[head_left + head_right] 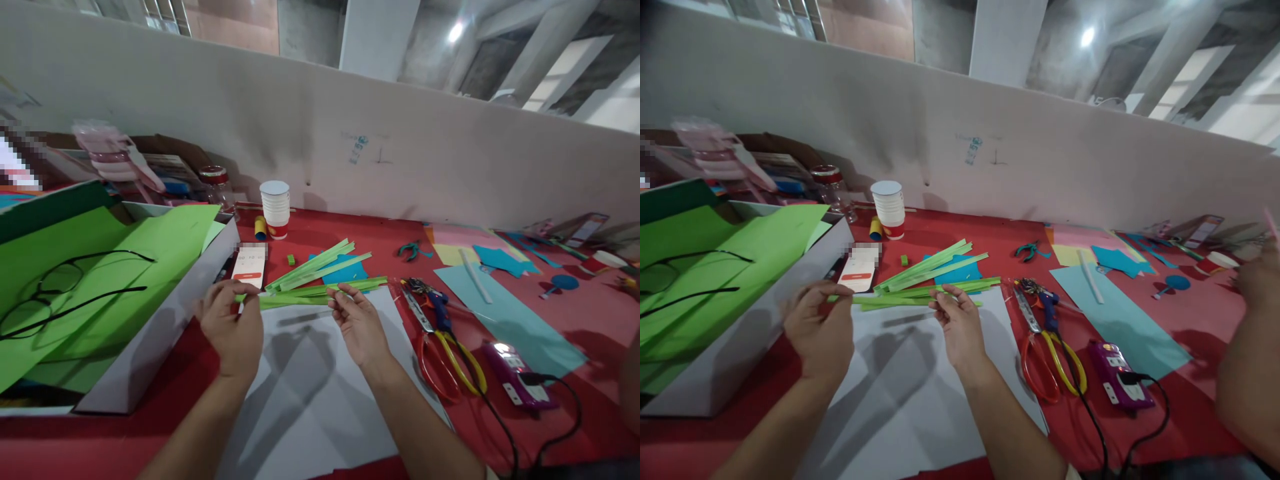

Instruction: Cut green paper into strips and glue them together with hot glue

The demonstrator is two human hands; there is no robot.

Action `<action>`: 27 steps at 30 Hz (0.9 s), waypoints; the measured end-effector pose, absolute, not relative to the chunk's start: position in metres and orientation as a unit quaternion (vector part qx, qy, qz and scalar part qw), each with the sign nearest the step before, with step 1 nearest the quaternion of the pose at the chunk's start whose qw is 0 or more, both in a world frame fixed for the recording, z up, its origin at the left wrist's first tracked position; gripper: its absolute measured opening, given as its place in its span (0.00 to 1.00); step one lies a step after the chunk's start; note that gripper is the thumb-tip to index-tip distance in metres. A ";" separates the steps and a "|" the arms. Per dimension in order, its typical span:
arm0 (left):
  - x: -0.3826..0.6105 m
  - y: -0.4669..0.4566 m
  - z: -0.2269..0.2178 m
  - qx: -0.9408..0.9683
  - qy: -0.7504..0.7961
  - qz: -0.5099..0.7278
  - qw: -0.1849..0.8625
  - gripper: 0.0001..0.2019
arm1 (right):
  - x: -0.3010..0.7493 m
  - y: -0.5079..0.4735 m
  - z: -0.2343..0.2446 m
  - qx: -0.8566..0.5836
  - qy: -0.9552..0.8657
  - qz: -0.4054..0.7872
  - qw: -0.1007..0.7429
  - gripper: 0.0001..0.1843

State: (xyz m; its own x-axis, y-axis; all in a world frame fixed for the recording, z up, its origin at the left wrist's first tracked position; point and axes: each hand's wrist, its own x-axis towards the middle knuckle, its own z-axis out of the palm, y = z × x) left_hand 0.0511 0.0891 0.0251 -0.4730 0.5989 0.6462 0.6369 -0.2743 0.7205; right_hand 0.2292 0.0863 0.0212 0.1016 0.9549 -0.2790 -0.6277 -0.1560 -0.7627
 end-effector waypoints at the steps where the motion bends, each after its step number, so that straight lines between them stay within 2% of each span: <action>1: 0.052 0.086 0.028 -0.534 -0.587 -0.603 0.078 0.07 | 0.229 0.087 0.021 -0.411 -0.194 0.642 0.617 0.19; 4: 0.057 0.080 0.034 -0.601 -0.533 -0.576 0.152 0.10 | 0.229 0.089 0.020 -0.409 -0.180 0.646 0.619 0.20; 10: 0.065 0.091 0.020 -0.717 -0.558 -0.417 0.029 0.11 | 0.230 0.089 0.018 -0.414 -0.184 0.639 0.622 0.17; 14: 0.068 0.094 0.010 -0.750 -0.555 -0.357 -0.038 0.12 | 0.230 0.088 0.018 -0.406 -0.185 0.656 0.609 0.15; 22: 0.074 0.091 0.007 -0.777 -0.564 -0.274 -0.058 0.11 | 0.233 0.090 0.014 -0.409 -0.147 0.679 0.592 0.11; 27: 0.076 0.092 0.006 -0.777 -0.570 -0.264 -0.053 0.11 | 0.233 0.089 0.015 -0.418 -0.139 0.678 0.589 0.08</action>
State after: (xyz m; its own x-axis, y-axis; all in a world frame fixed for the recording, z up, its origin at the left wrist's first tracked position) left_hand 0.0761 0.0921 0.0058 0.2122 0.9127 0.3492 0.8568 -0.3457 0.3827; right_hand 0.2333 0.0893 0.0150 0.0431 0.9143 -0.4027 -0.6816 -0.2678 -0.6810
